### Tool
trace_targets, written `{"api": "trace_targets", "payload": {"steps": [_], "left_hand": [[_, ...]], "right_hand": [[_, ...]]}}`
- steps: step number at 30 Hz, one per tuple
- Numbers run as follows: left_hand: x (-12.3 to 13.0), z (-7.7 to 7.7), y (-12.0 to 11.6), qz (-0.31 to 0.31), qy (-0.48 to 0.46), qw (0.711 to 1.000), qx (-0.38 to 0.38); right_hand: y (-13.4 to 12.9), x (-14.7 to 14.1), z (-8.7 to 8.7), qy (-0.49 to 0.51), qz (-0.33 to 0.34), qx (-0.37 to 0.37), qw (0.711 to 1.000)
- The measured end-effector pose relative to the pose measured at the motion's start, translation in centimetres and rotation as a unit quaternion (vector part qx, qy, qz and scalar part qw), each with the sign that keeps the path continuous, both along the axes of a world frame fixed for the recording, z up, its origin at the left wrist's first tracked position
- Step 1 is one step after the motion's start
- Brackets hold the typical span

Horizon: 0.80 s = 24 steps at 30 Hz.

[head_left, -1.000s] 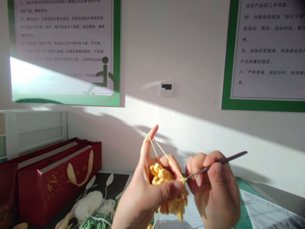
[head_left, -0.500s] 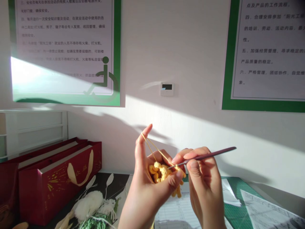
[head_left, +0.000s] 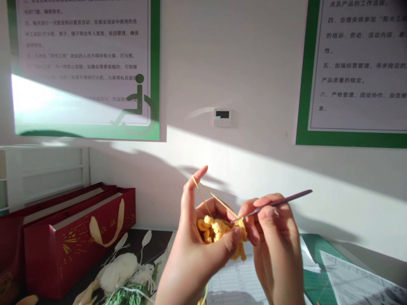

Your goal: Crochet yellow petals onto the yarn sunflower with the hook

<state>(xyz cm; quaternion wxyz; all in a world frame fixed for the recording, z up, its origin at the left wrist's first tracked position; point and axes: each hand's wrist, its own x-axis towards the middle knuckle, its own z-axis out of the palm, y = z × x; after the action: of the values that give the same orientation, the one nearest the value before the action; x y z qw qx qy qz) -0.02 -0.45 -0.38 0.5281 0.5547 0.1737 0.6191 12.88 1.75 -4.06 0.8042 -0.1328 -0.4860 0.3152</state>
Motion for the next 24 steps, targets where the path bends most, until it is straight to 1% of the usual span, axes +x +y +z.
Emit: {"api": "trace_targets", "payload": {"steps": [4,9,13,18,24], "left_hand": [[0.0,-0.1,0.0,0.002,0.007,1.0,-0.007],[-0.1,-0.3,0.5,-0.011,0.027,1.0,0.003],[-0.2,-0.4,0.9,-0.025,0.039,0.999,0.006],[-0.2,-0.5,1.2,-0.029,0.047,0.998,0.003],[-0.1,-0.7,1.4,-0.03,0.053,0.998,0.007]], "right_hand": [[-0.2,0.2,0.0,-0.015,-0.01,0.0,1.0],[-0.2,0.6,0.3,-0.047,-0.024,0.036,0.998],[0.2,1.0,0.4,-0.059,-0.013,0.067,0.996],[0.6,1.8,-0.1,-0.082,0.006,0.088,0.993],[0.5,2.4,0.0,-0.127,-0.03,0.128,0.983]]}}
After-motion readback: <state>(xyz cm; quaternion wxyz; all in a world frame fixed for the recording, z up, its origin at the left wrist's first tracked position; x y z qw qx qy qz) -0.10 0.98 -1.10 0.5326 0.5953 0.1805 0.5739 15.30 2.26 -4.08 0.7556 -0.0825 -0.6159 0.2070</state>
